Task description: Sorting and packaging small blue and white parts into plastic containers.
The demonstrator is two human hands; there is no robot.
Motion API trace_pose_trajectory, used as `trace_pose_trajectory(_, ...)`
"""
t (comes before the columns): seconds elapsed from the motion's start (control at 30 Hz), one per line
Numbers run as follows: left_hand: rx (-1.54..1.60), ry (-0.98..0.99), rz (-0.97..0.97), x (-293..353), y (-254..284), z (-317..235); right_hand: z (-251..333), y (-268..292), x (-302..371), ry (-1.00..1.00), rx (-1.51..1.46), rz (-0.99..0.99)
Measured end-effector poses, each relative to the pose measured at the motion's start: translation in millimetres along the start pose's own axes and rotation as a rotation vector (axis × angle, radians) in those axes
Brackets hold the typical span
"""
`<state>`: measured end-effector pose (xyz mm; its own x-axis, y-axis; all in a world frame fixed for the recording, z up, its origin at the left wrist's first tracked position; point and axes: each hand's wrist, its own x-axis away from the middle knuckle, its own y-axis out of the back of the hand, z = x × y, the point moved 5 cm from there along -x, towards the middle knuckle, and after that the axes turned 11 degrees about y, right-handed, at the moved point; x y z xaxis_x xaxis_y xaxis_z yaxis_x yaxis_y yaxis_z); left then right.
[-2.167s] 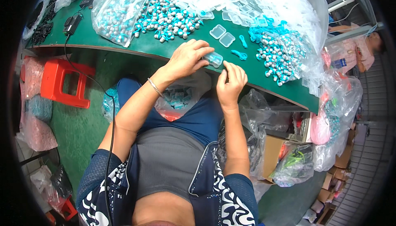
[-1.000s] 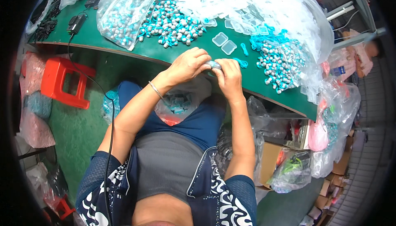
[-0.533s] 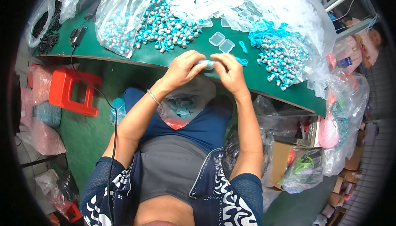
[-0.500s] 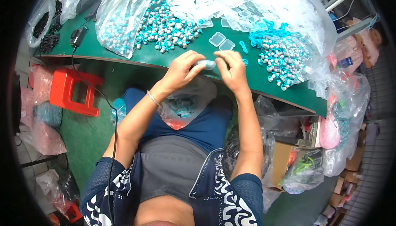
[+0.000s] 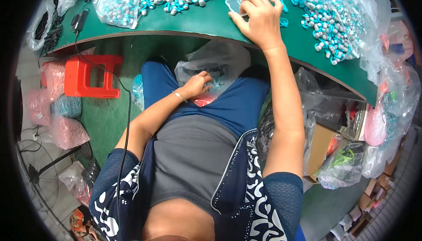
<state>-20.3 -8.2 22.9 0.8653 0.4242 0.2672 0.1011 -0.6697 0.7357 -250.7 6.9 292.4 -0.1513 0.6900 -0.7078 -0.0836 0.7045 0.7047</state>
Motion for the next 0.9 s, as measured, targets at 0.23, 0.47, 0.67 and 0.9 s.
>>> trace_pose_trajectory(0.23, 0.007, 0.335, 0.147, -34.4, -43.7, 44.4, -2.6, -0.8, 2.0, 0.027, -0.042, -0.016)
trace_pose_trajectory(0.47, 0.079, 0.279, 0.051, -26.2, -32.9, 38.3, -4.4, -1.8, 3.9, 0.031, -0.039, 0.041)
trace_pose_trajectory(0.67, 0.283, 0.004, -0.130, -11.6, 24.7, -11.7, 1.9, 2.6, -1.5, 0.087, -0.128, -0.019)
trace_pose_trajectory(0.9, 0.212, -0.502, -0.556, 14.9, 194.7, -163.3, 4.0, 9.0, -2.1, 0.024, -0.257, -0.006)
